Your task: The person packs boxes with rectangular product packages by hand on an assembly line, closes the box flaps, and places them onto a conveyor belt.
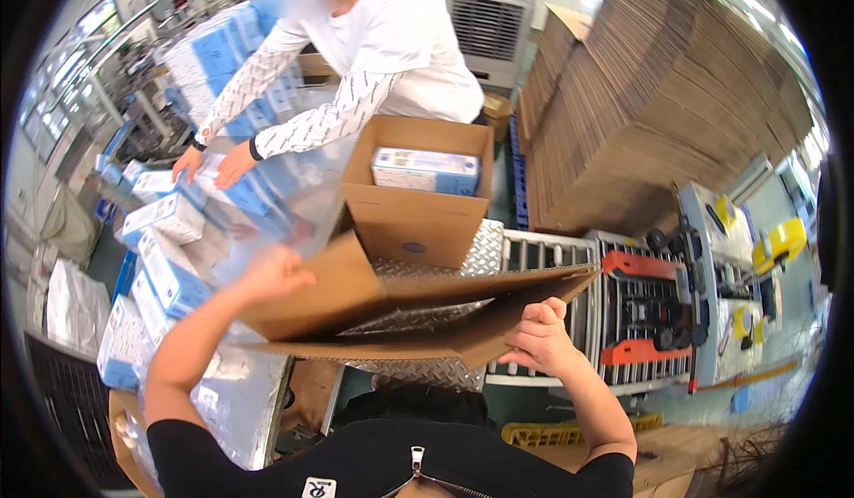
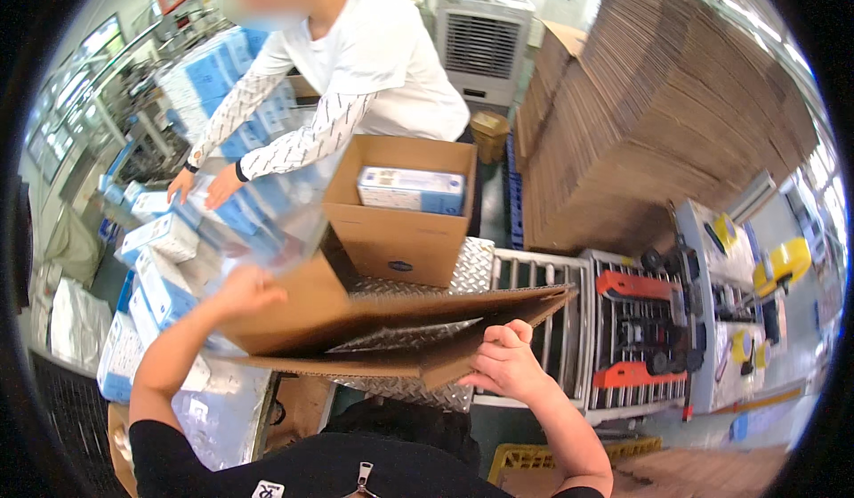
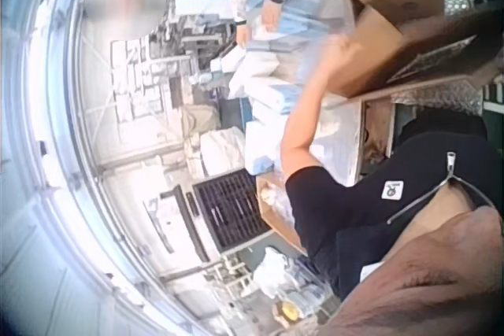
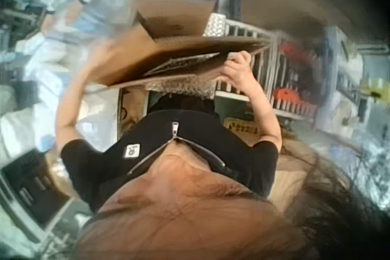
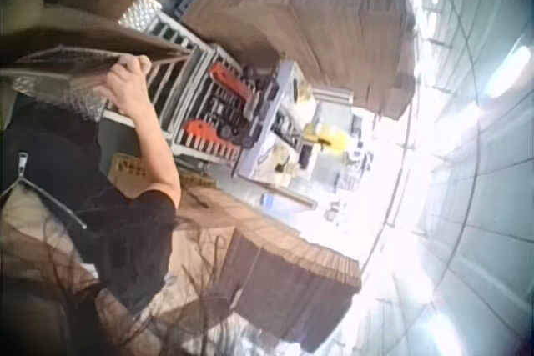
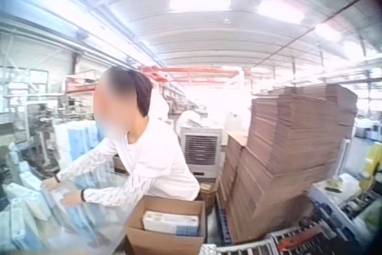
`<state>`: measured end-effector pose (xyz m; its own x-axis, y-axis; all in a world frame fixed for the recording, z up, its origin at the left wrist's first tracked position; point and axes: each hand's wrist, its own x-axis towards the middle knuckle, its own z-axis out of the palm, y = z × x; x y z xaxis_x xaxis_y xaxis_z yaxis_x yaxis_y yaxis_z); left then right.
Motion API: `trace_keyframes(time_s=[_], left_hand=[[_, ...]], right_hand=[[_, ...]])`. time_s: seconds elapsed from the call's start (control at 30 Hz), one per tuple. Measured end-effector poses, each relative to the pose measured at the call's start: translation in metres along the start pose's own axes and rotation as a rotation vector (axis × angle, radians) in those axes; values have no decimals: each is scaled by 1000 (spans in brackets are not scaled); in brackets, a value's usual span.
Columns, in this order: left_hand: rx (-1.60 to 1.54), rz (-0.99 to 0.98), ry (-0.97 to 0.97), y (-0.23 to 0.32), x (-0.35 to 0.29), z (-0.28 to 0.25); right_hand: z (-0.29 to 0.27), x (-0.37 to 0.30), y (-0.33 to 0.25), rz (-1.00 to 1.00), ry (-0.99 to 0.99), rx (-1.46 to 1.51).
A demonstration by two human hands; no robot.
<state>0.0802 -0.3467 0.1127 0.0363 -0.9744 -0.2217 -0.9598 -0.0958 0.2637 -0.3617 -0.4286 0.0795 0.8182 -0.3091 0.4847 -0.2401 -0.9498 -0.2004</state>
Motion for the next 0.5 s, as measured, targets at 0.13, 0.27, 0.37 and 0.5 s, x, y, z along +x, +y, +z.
trace_keyframes(time_s=[0.13, 0.27, 0.37, 0.5], left_hand=[[107, -21, -74, -41, 36, -18], [-31, 105, -407, 12, 48, 40], [-579, 589, -802, -16, 22, 34], [-113, 589, -684, -35, 1, 18]], right_hand=[[32, 70, -13, -300, 68, 530], [153, 129, -58, -221, -19, 350], [179, 133, -56, -305, -340, 18], [189, 116, -37, -189, -914, 49]])
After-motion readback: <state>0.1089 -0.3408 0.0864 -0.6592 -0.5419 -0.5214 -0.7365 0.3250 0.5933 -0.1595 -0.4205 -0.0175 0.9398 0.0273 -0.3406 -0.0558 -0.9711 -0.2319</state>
